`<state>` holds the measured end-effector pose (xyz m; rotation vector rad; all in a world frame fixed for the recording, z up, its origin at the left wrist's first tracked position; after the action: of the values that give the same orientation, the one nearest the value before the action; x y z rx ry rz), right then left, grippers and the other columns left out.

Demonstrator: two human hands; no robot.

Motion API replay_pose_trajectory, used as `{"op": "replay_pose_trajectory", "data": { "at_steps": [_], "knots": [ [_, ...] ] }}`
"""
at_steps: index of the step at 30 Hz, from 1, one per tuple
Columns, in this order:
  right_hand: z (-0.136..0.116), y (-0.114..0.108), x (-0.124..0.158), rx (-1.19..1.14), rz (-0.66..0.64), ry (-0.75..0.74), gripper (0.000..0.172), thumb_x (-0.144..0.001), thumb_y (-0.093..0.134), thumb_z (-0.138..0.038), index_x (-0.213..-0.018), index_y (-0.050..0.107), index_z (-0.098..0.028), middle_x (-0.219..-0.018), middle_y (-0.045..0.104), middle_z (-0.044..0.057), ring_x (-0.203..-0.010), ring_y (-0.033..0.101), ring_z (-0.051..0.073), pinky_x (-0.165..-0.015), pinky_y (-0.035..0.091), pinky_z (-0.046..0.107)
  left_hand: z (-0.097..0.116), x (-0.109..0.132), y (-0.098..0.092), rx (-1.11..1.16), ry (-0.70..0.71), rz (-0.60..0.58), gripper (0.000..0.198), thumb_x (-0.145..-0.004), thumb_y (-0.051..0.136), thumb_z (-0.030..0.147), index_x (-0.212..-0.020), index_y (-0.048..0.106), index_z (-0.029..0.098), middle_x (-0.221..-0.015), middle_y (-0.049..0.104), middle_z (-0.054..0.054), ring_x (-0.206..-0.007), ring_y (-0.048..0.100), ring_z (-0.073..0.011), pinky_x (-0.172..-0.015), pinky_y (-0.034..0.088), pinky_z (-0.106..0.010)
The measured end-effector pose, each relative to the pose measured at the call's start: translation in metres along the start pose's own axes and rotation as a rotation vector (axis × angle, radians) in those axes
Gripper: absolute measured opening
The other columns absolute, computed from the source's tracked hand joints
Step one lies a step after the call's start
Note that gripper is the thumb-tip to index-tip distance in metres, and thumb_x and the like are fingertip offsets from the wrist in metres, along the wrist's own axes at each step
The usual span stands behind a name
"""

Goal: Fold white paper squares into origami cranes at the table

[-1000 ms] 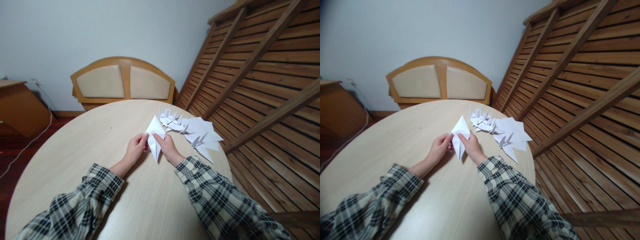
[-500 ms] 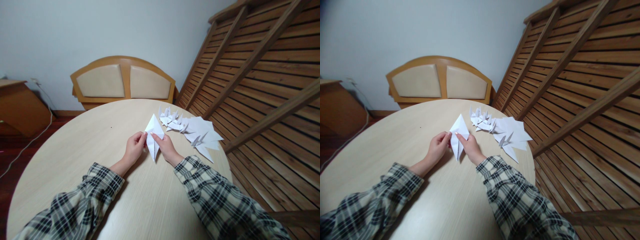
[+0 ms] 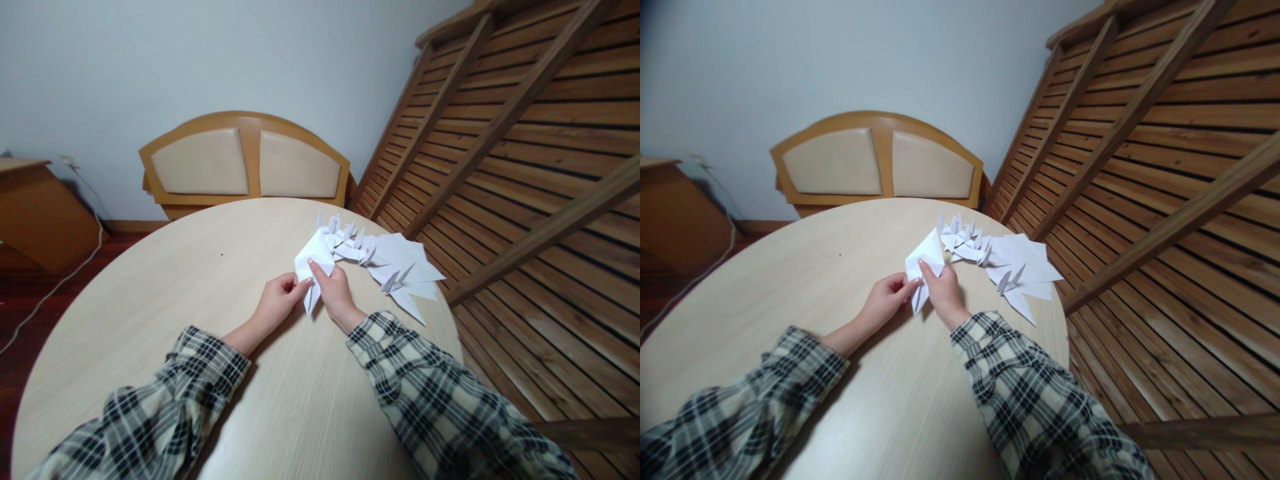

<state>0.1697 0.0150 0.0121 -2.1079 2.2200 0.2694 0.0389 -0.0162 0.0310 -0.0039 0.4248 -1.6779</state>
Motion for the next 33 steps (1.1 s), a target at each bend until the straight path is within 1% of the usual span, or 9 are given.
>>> {"op": "replay_pose_trajectory", "data": {
  "at_steps": [3,7,12,19,25,30,33],
  "knots": [
    [-0.0018,-0.0014,-0.0011,0.015,0.114,-0.016,0.04,-0.074,0.067,-0.052,-0.092,0.067,-0.016,-0.092,0.071,0.01,-0.08,0.066,0.021,-0.067,0.051,0.031,0.0012,0.0018,0.0017,-0.056,0.013,-0.008,0.036,-0.08,0.061,0.044,-0.057,0.052,0.018,-0.051,0.052,0.002,-0.05,0.044,-0.0116,-0.05,0.03,-0.025],
    [-0.0047,-0.0004,-0.0001,0.037,0.164,-0.022,0.04,-0.075,0.066,-0.053,-0.091,0.067,-0.016,-0.09,0.071,0.01,-0.079,0.066,0.021,-0.065,0.05,0.031,0.0004,0.0029,0.003,-0.083,-0.01,-0.022,0.038,-0.08,0.062,0.046,-0.056,0.054,0.017,-0.049,0.052,0.002,-0.048,0.043,-0.0114,-0.048,0.029,-0.025],
    [-0.0061,0.0011,0.0009,0.002,0.178,-0.01,0.04,-0.074,0.066,-0.053,-0.089,0.068,-0.016,-0.092,0.072,0.011,-0.081,0.067,0.023,-0.065,0.051,0.032,-0.0024,0.0024,0.0045,-0.046,-0.062,-0.043,0.039,-0.081,0.06,0.045,-0.054,0.053,0.018,-0.047,0.052,0.001,-0.046,0.043,-0.0109,-0.047,0.03,-0.024],
    [-0.0041,0.003,-0.0001,-0.068,0.19,0.025,0.04,-0.072,0.067,-0.052,-0.091,0.067,-0.017,-0.092,0.072,0.01,-0.082,0.066,0.022,-0.066,0.051,0.032,-0.0035,0.001,0.0057,0.052,-0.025,-0.046,0.038,-0.08,0.06,0.046,-0.056,0.05,0.018,-0.051,0.049,0.003,-0.05,0.042,-0.0108,-0.05,0.031,-0.024],
    [-0.004,0.0047,-0.0003,-0.109,0.17,0.018,0.039,-0.073,0.067,-0.052,-0.092,0.067,-0.018,-0.09,0.071,0.009,-0.078,0.066,0.021,-0.063,0.051,0.032,-0.0001,0.0011,0.0065,0.147,-0.039,-0.073,0.036,-0.081,0.059,0.045,-0.059,0.051,0.017,-0.052,0.05,0.003,-0.051,0.043,-0.0109,-0.052,0.033,-0.024],
    [-0.0048,0.0069,0.0009,-0.15,0.127,0.016,0.039,-0.071,0.069,-0.051,-0.089,0.068,-0.016,-0.09,0.072,0.009,-0.076,0.066,0.02,-0.064,0.052,0.031,0.0022,0.0009,0.0032,0.154,-0.078,-0.014,0.037,-0.08,0.059,0.047,-0.059,0.053,0.017,-0.051,0.049,0.003,-0.049,0.042,-0.0105,-0.049,0.032,-0.024],
    [-0.0047,0.0074,0.0012,-0.162,0.118,0.018,0.038,-0.07,0.071,-0.05,-0.088,0.068,-0.016,-0.088,0.072,0.008,-0.075,0.066,0.019,-0.063,0.052,0.029,0.0009,0.0001,0.0025,0.145,-0.096,-0.016,0.039,-0.078,0.06,0.048,-0.055,0.053,0.017,-0.049,0.048,0.003,-0.047,0.041,-0.0099,-0.048,0.031,-0.023]
  ]
}}
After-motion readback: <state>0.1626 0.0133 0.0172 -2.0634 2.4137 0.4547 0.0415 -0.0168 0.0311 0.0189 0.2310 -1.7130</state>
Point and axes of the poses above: each hand's wrist, its own x-axis away from the middle knuckle, its own y-axis out of the palm, z = x × y, the point moved 2 cm from there along -x, towards the middle knuckle
